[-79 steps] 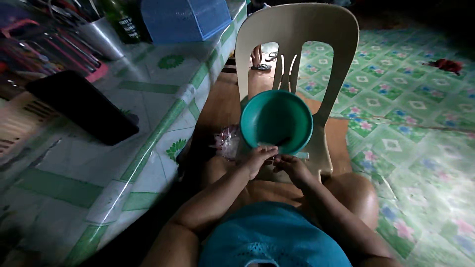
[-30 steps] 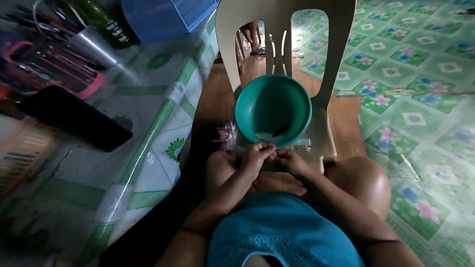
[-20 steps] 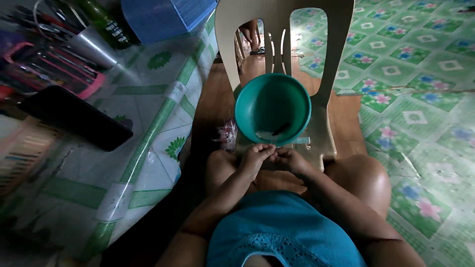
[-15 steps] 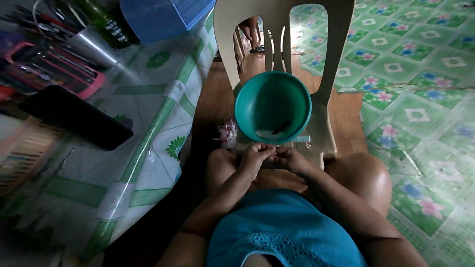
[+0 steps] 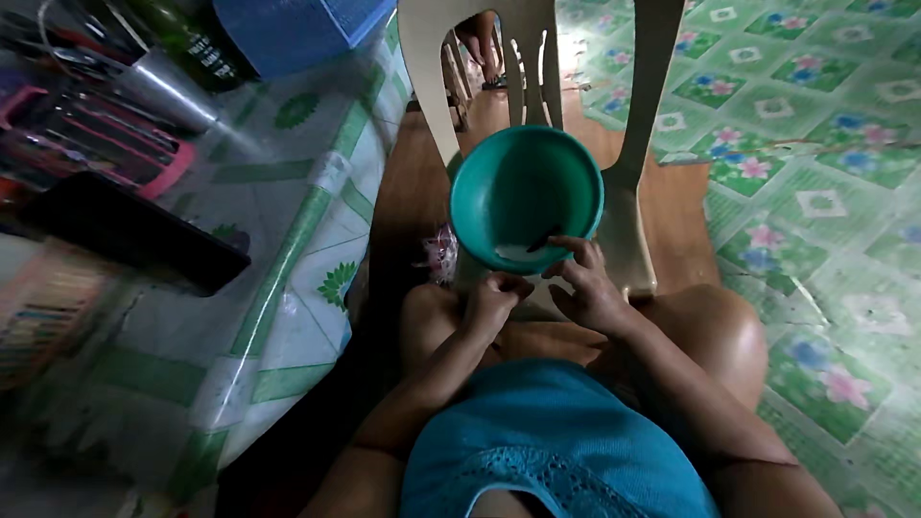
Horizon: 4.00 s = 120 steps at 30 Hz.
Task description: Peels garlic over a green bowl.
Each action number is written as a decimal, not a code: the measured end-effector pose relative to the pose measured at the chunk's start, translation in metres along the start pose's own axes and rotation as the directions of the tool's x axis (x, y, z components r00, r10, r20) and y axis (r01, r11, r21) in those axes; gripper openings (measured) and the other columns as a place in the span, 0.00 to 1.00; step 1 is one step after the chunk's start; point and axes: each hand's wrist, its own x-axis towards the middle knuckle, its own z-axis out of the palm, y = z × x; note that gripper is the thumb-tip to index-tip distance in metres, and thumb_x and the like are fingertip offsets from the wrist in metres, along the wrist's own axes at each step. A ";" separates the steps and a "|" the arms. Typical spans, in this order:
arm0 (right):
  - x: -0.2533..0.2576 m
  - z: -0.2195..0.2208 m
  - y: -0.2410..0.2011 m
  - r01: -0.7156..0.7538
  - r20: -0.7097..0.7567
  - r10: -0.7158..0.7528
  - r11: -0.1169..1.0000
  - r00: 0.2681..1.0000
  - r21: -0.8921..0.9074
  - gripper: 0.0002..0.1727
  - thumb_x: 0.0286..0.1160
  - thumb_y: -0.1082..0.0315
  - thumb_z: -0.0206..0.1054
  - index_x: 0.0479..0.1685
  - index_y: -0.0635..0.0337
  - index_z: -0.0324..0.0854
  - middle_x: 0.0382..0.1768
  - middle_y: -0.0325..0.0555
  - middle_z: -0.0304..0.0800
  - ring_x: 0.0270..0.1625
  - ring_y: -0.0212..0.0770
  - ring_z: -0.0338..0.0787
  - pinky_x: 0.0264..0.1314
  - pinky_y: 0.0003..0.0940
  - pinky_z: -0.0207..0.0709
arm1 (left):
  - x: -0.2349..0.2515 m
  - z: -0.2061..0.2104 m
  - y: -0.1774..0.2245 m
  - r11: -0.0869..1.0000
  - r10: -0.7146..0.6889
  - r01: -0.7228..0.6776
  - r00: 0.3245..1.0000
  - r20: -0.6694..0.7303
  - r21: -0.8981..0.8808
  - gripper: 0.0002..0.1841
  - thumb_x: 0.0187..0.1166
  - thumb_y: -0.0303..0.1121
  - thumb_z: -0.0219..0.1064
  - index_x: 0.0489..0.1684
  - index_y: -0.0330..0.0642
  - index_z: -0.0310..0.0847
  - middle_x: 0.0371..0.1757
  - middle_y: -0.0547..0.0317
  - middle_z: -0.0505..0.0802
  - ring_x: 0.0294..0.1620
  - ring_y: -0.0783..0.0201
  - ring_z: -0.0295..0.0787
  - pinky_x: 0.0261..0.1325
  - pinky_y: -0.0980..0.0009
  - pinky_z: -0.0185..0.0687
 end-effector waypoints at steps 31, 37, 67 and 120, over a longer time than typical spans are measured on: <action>0.131 0.018 0.061 0.224 0.703 0.501 0.710 0.505 -0.667 0.12 0.73 0.75 0.72 0.53 0.63 0.89 0.52 0.59 0.93 0.62 0.65 0.88 0.74 0.74 0.69 | 0.038 -0.072 -0.041 0.910 -0.082 -0.025 0.968 -0.237 -0.415 0.07 0.76 0.33 0.76 0.42 0.39 0.88 0.39 0.58 0.92 0.40 0.67 0.87 0.49 0.69 0.84; 0.123 -0.044 0.057 -0.066 0.496 0.396 0.828 0.773 -0.557 0.11 0.77 0.74 0.69 0.53 0.56 0.92 0.54 0.54 0.93 0.69 0.64 0.84 0.78 0.80 0.55 | 0.058 -0.069 -0.038 0.814 -0.119 -0.077 0.948 -0.295 -0.576 0.16 0.77 0.29 0.74 0.58 0.35 0.81 0.56 0.52 0.90 0.58 0.62 0.87 0.65 0.62 0.83; 0.017 0.015 0.041 -0.558 0.188 0.560 0.827 0.807 -0.070 0.13 0.83 0.72 0.65 0.61 0.66 0.86 0.57 0.59 0.88 0.61 0.55 0.89 0.68 0.54 0.81 | 0.066 -0.036 -0.028 0.781 0.220 -0.514 0.759 -0.613 -0.355 0.04 0.71 0.30 0.77 0.37 0.43 0.89 0.56 0.58 0.90 0.58 0.64 0.86 0.60 0.65 0.86; 0.059 0.069 0.054 -0.479 0.503 0.465 0.870 0.728 -0.111 0.12 0.80 0.69 0.67 0.55 0.66 0.88 0.51 0.59 0.92 0.55 0.55 0.92 0.64 0.60 0.83 | 0.072 -0.023 -0.001 0.896 0.309 -0.435 0.759 -0.573 -0.092 0.11 0.76 0.42 0.78 0.44 0.46 0.93 0.54 0.57 0.92 0.56 0.66 0.88 0.59 0.67 0.86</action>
